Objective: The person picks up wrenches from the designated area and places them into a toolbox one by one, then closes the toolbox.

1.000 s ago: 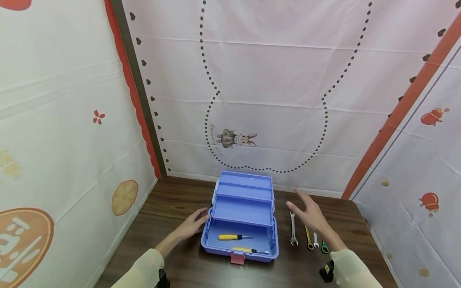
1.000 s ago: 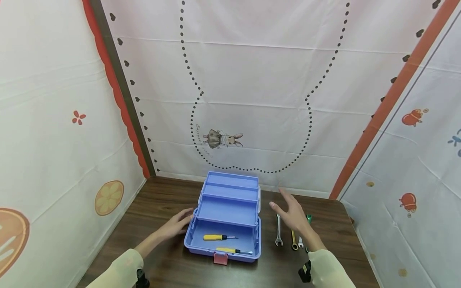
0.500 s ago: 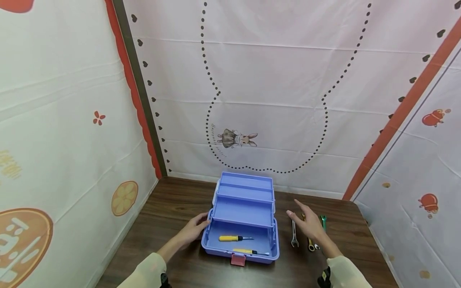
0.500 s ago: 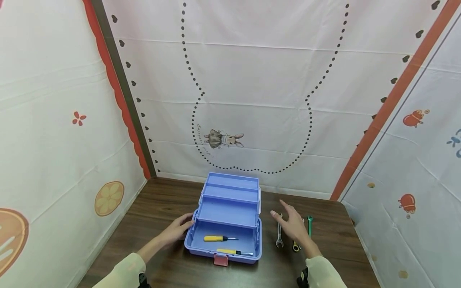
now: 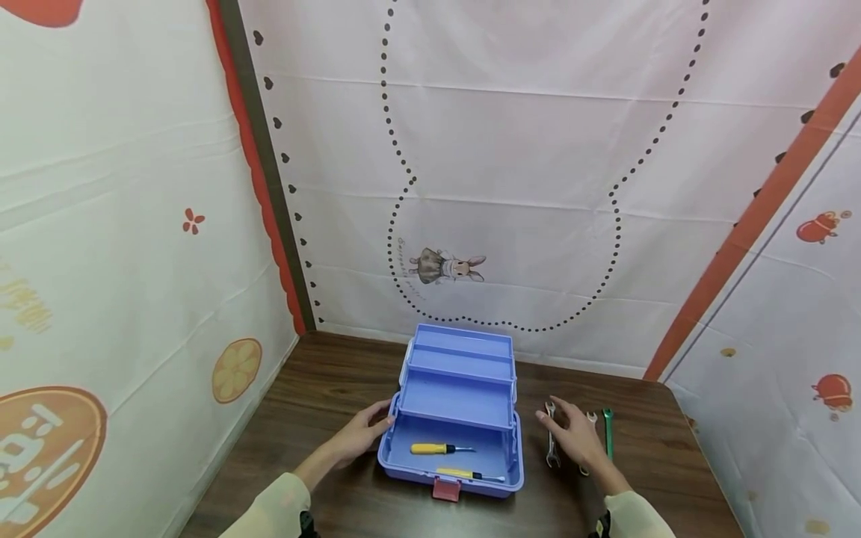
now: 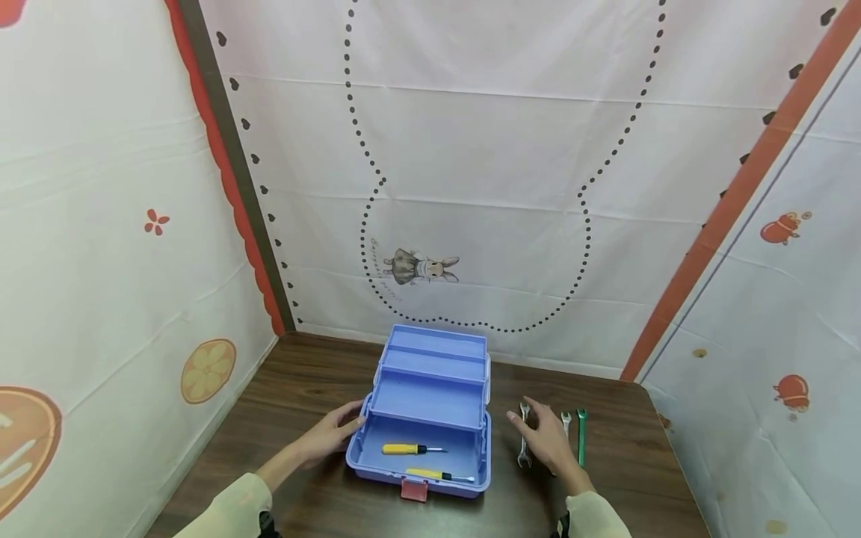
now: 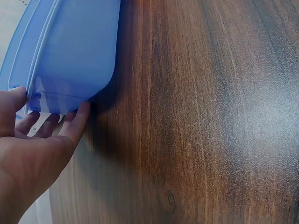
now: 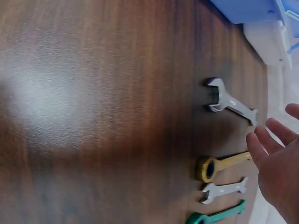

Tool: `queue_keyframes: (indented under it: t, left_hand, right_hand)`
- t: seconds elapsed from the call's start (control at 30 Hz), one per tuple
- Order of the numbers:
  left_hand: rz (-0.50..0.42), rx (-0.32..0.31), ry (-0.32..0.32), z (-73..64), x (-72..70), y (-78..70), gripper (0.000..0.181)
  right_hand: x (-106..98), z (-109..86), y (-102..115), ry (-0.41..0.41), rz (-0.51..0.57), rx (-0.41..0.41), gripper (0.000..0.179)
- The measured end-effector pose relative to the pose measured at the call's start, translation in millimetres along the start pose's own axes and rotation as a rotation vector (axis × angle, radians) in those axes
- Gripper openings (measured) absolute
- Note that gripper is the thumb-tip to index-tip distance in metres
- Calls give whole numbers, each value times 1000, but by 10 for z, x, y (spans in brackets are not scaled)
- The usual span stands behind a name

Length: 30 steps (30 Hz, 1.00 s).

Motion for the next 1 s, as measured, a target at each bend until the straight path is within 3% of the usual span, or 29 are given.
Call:
queue_keyframes:
  t: [0.23,0.6,1.0]
  left_hand:
    - [-1,8,2,-51,-3,-12,67]
    - [-2,-9,-6,-45,-20,11,69]
    - [11,-20,1,-69,-29,83,71]
  right_hand:
    - [47,-125,-55,-24,2,6,72]
    - [68,-167,-43,-28,-32,25,78]
    - [86,-226,-59,-64,-19,16,63]
Point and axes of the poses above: each hand's wrist, its own z-axis towards the middle knuckle, its own x-axis out of the palm, y = z × x, the point moved 6 cm from there along z, towards the middle knuckle, and after that the axes turned 12 degrees about -y, right-handed, at the moved point
